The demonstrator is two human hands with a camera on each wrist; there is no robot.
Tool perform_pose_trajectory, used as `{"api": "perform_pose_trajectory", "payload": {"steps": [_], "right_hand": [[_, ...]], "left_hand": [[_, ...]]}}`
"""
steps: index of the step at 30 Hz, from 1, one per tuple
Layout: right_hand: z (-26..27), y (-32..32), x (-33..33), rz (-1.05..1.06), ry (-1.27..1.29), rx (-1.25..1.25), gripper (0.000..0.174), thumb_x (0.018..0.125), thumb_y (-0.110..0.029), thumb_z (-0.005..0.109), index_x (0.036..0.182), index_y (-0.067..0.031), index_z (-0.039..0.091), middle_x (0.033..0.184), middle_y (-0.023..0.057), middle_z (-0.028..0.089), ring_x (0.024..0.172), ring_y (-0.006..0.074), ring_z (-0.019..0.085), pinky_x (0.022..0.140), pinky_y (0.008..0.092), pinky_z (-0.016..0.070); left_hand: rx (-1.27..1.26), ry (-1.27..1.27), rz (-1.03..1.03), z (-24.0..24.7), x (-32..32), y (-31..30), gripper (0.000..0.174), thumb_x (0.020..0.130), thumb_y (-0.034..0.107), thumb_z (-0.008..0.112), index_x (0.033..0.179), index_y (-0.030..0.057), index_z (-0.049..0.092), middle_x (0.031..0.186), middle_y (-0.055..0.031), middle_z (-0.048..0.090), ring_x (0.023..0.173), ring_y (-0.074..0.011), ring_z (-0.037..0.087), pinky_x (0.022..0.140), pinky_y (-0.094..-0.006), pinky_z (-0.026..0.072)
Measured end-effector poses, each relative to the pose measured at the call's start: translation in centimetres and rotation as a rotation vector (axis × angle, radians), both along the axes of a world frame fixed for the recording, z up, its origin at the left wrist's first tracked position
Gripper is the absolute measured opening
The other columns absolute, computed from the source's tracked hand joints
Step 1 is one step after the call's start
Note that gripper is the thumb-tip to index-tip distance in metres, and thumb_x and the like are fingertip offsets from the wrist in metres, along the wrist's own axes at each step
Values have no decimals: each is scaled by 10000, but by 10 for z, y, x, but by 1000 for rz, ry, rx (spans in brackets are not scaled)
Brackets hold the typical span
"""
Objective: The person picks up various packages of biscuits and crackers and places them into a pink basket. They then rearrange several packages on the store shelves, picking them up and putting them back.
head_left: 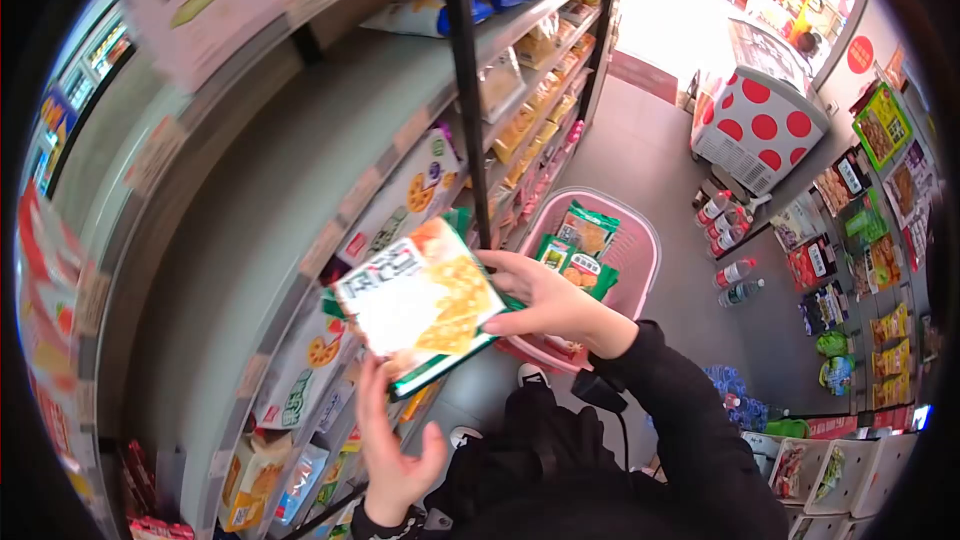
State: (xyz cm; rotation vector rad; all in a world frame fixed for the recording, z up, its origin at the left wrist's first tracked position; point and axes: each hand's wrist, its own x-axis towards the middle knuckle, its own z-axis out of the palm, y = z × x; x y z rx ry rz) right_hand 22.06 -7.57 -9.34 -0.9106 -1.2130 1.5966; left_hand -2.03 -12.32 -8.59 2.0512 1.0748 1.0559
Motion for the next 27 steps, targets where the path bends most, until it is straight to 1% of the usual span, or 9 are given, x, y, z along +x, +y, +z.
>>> {"api": "perform_pose_trajectory", "payload": {"steps": [3,9,12,15,17,19,21,24,27], "right_hand": [[-37,-18,51,-154,-20,-82,721,706,-19,650,1287,45,228,1276,142,364,1187,188,343,982,293,267],[-118,-38,131,-323,221,-419,678,741,-38,628,1276,69,224,1220,146,414,1103,176,429,916,281,358],[-151,-38,160,-430,309,-580,635,750,-38,617,1252,88,249,1202,148,426,1034,179,482,864,295,404],[-180,-27,191,-522,80,-564,642,723,-56,641,1243,60,284,1205,147,426,973,185,520,800,303,450],[-205,-16,213,-606,-366,-433,669,685,-77,666,1243,23,311,1193,148,442,948,190,535,742,313,479],[-198,2,226,-578,-474,-405,694,651,-84,680,1244,-4,328,1185,153,455,986,202,522,716,312,488],[-214,21,242,-491,-659,-194,641,642,-59,666,1199,49,368,1199,185,446,1104,246,448,887,316,392],[-217,40,252,-418,-533,-353,663,629,-41,668,1197,88,351,1165,199,467,1111,247,440,917,303,355],[-227,51,257,-181,-327,-318,531,677,11,609,1159,98,403,1123,130,501,1033,184,475,880,280,373]], "left_hand": [[-153,-21,-136,-32,44,16,638,668,95,556,1237,-42,302,1290,-234,297,1199,-352,308,982,-391,253],[-566,-177,-376,-114,128,47,632,735,113,566,1285,7,273,1298,-182,331,1198,-258,350,954,-329,307],[-683,-4,-385,-138,163,62,647,731,164,577,1273,-17,273,1272,-202,355,1193,-268,355,951,-311,311],[-536,129,-415,-163,179,61,652,730,234,586,1247,-43,300,1238,-241,373,1158,-322,382,958,-347,308],[-596,95,-445,-160,179,58,632,744,247,576,1244,-36,312,1234,-240,377,1157,-319,385,949,-340,318],[-645,120,-397,-163,171,54,612,758,253,564,1247,-21,318,1219,-237,394,1141,-320,402,940,-336,330],[-646,141,-398,-169,161,51,592,764,252,556,1244,-11,330,1193,-234,422,1112,-316,429,917,-341,354],[-706,183,-350,-168,145,45,563,780,252,546,1242,2,344,1194,-201,438,1102,-291,443,917,-342,356],[-766,211,-324,-179,130,35,546,796,253,535,1246,14,339,1162,-166,475,1044,-258,490,883,-351,392]]}}
